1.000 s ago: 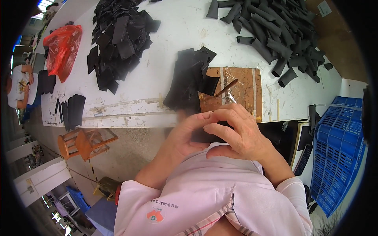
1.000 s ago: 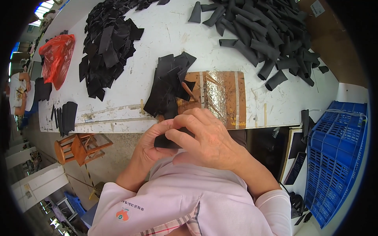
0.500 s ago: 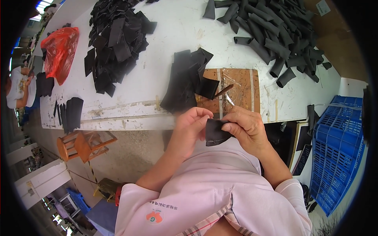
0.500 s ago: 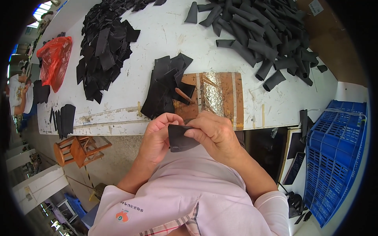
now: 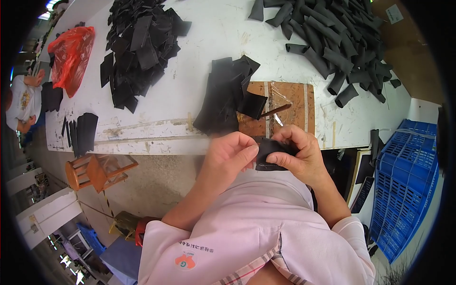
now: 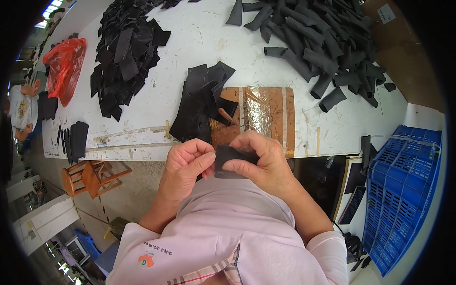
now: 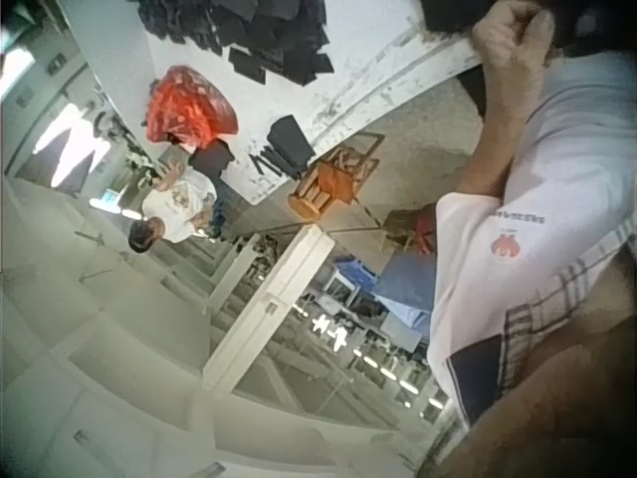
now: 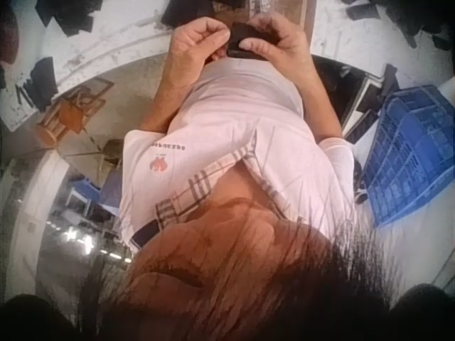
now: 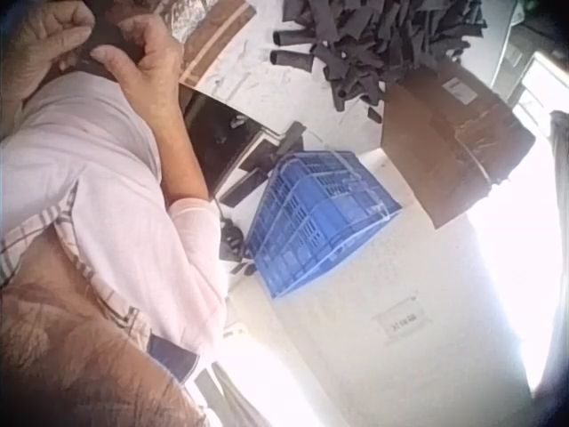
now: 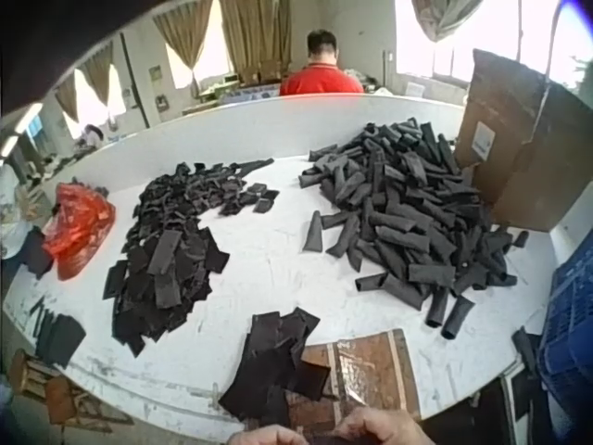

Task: Manually preparing and assembling small black rubber components at a workbench.

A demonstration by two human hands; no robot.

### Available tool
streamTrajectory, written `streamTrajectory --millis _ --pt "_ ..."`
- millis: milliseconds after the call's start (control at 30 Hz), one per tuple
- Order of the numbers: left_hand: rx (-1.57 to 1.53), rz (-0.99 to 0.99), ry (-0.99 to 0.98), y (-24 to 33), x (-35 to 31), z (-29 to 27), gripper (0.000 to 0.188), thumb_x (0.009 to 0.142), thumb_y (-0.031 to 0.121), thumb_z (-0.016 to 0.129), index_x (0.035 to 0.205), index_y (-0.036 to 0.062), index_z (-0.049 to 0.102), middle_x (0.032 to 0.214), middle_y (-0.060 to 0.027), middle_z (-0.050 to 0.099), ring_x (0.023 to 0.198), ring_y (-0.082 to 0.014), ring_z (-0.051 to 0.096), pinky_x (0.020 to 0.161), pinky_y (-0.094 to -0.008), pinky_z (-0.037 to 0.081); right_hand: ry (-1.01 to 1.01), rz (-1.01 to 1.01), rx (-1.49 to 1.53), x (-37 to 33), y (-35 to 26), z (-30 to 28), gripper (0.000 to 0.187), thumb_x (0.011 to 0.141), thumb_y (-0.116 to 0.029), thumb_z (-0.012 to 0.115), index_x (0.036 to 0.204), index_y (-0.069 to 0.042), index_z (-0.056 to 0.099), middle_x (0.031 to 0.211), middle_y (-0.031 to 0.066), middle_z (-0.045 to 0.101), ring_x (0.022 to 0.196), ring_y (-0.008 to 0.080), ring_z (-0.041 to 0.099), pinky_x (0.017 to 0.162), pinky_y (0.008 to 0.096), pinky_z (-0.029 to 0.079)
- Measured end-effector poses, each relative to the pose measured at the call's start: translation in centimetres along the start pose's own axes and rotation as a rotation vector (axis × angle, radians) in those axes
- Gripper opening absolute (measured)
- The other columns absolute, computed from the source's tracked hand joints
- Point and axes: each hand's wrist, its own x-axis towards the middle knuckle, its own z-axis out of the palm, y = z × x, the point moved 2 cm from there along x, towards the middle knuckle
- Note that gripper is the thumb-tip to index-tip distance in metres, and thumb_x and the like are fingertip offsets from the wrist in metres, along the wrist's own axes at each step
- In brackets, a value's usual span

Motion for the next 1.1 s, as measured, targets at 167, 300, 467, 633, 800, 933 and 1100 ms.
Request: streamTrajectory --millis 167,300,467,633,800,933,1100 --pt "0.082 0.075 0.073 -0.1 0.2 -0.1 0.009 0.084 0.01 0.052 0.083 0.0011 0.055 0.07 -0.0022 0.057 0.058 -0.0055 0.05 0.052 -0.0181 0.039 0.068 -0.077 0.032 -0.1 0.6 0.0 0.015 0.071 -0.008 0.068 0.078 -0.001 0.056 0.069 0.0035 0.055 0.061 0.0103 0.052 0.054 0.0228 0.041" --pt "0.042 0.118 0.108 0.1 0.2 0.0 0.012 0.085 0.012 0.051 0.087 0.0008 0.055 0.074 -0.0028 0.058 0.063 -0.0053 0.051 0.054 -0.0176 0.04 0.037 0.0 0.106 -0.3 0.6 -0.2 0.011 0.072 -0.006 0.066 0.073 0.0 0.057 0.066 0.0037 0.056 0.059 0.0105 0.052 0.054 0.0224 0.041" --pt "0.1 0.084 -0.081 1.1 0.4 0.3 0.015 0.083 0.008 0.053 0.095 -0.0018 0.055 0.081 -0.0043 0.06 0.069 -0.0055 0.054 0.058 -0.0166 0.042 -0.022 0.045 0.129 -0.2 0.6 -0.3 0.011 0.073 -0.008 0.065 0.075 0.001 0.06 0.064 0.0042 0.057 0.059 0.0107 0.052 0.054 0.0225 0.041" --pt "0.239 0.07 -0.133 1.3 0.3 0.1 0.014 0.078 0.0 0.058 0.092 -0.0031 0.056 0.079 -0.0052 0.06 0.069 -0.0059 0.056 0.058 -0.0162 0.044 -0.108 0.067 0.12 -0.1 0.5 -0.2 0.013 0.072 -0.011 0.066 0.078 0.0 0.063 0.067 0.005 0.059 0.061 0.0128 0.054 0.055 0.0239 0.043" --pt "0.286 -0.085 -0.164 2.2 1.0 -0.2 0.011 0.075 -0.003 0.06 0.086 -0.0029 0.058 0.073 -0.0054 0.06 0.061 -0.0056 0.056 0.049 -0.0158 0.044 -0.199 0.033 0.122 0.5 0.7 -0.3 0.014 0.072 -0.012 0.066 0.075 0.001 0.062 0.067 0.0048 0.06 0.061 0.0139 0.055 0.057 0.026 0.044" --pt "0.294 -0.189 -0.176 1.4 1.2 -0.5 0.01 0.073 -0.005 0.059 0.083 -0.0018 0.058 0.068 -0.0046 0.059 0.055 -0.0055 0.055 0.043 -0.016 0.042 -0.316 0.009 0.013 0.6 0.9 -0.3 0.014 0.07 -0.011 0.067 0.075 0.0 0.06 0.068 0.0064 0.058 0.064 0.0166 0.054 0.056 0.0272 0.043" --pt "0.2 -0.064 -0.017 0.0 1.3 -0.9 0.007 0.072 -0.005 0.061 0.078 -0.0012 0.058 0.064 -0.0038 0.058 0.049 -0.005 0.051 0.04 -0.0171 0.039 0.241 -0.347 -0.672 0.4 -0.5 0.0 0.019 0.066 -0.01 0.069 0.08 -0.001 0.059 0.075 0.0088 0.054 0.073 0.0189 0.051 0.053 0.0284 0.042"
